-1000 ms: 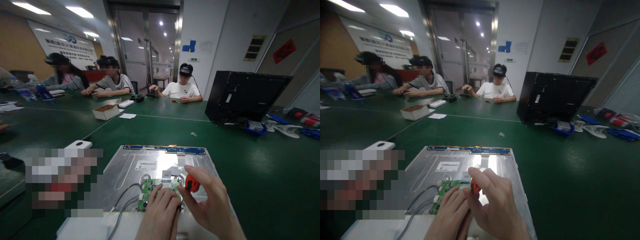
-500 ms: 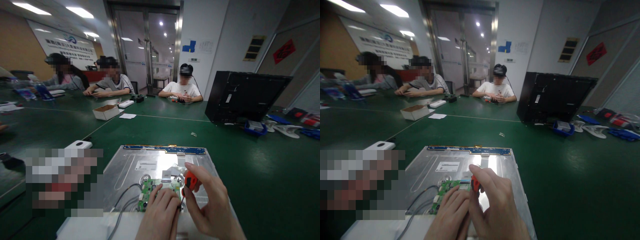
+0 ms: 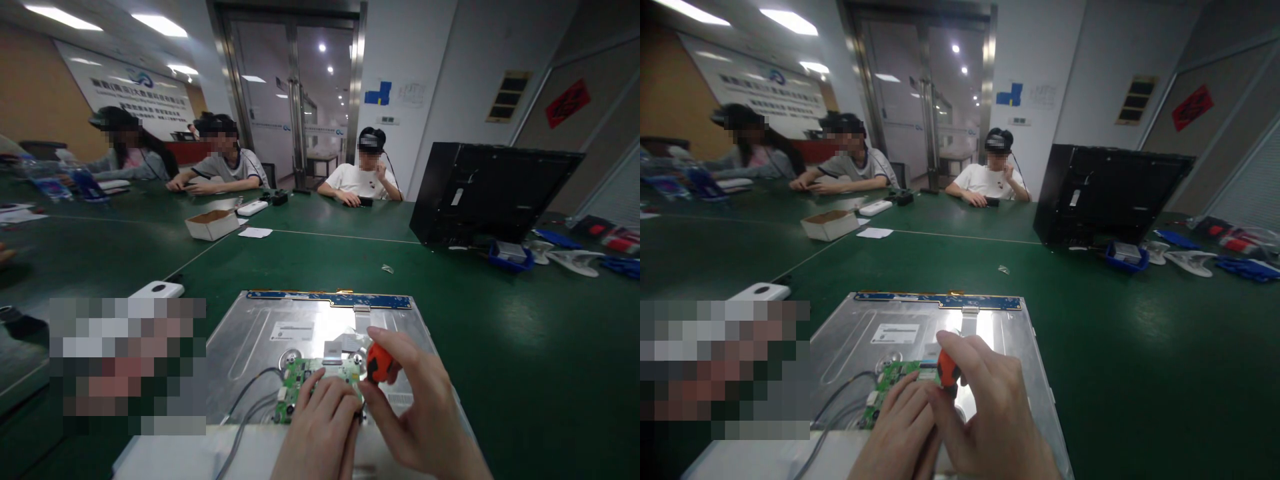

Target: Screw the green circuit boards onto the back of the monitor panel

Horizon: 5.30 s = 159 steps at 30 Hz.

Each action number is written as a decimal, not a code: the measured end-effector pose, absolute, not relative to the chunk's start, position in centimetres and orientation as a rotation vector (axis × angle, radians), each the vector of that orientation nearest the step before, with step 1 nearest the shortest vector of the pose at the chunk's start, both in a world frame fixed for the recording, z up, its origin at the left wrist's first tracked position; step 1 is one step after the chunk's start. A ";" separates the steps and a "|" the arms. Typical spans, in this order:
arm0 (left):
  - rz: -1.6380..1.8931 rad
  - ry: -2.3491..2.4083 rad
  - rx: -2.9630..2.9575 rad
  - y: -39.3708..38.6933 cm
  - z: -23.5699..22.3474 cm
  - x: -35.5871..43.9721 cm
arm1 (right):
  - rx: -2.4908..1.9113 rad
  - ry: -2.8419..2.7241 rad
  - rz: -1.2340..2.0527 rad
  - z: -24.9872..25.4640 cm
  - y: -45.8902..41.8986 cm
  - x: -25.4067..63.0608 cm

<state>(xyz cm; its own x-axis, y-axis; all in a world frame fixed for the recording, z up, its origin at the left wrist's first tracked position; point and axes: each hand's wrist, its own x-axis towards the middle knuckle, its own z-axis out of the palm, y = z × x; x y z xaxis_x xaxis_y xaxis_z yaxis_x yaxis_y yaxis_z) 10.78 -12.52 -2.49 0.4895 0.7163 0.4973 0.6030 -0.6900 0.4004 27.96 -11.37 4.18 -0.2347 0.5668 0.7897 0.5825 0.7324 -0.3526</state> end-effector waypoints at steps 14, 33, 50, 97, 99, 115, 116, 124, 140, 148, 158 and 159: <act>0.893 1.133 2.601 -12.2 -2.5 10.2 | -0.876 -1.882 0.016 4.4 -11.5 27.7; 1.061 1.178 2.492 -12.7 -2.8 11.2 | -0.913 -1.912 -0.028 4.2 -11.8 28.1; 0.965 1.154 2.633 -12.4 -2.3 10.6 | -0.860 -1.865 -0.061 4.2 -11.3 27.7; 0.929 1.148 2.611 -12.4 -2.6 10.4 | -0.824 -1.858 -0.005 4.1 -11.0 27.8; 0.940 1.151 2.590 -12.5 -2.5 10.5 | -0.841 -1.870 0.004 4.2 -11.2 27.8; 0.921 1.152 2.581 -12.4 -2.6 10.4 | -0.827 -1.842 0.008 3.8 -10.9 27.7; 0.927 1.154 2.592 -12.4 -2.6 10.4 | -0.825 -1.849 0.015 3.8 -10.9 27.7; 0.936 1.149 2.635 -12.4 -2.5 10.5 | -0.882 -1.893 0.045 4.2 -11.6 28.0; 0.929 1.158 2.640 -12.3 -2.4 10.5 | -0.846 -1.857 -0.007 4.1 -11.1 27.7; 0.926 1.162 2.626 -12.3 -2.4 10.6 | -0.883 -1.885 0.003 4.4 -11.5 28.0; 0.932 1.160 2.606 -12.4 -2.2 10.6 | -0.855 -1.822 -0.033 4.1 -11.3 27.7; 0.934 1.157 2.609 -12.4 -2.2 10.6 | -0.848 -1.824 -0.042 4.2 -11.2 27.6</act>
<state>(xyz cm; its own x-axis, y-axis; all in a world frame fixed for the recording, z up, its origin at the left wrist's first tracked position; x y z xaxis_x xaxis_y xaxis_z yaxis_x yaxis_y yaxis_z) 10.60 -12.38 -2.17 0.5118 0.7094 0.4846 0.6233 -0.6948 0.3589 27.65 -11.23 4.23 -0.1738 0.5262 0.8324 0.5642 0.7460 -0.3538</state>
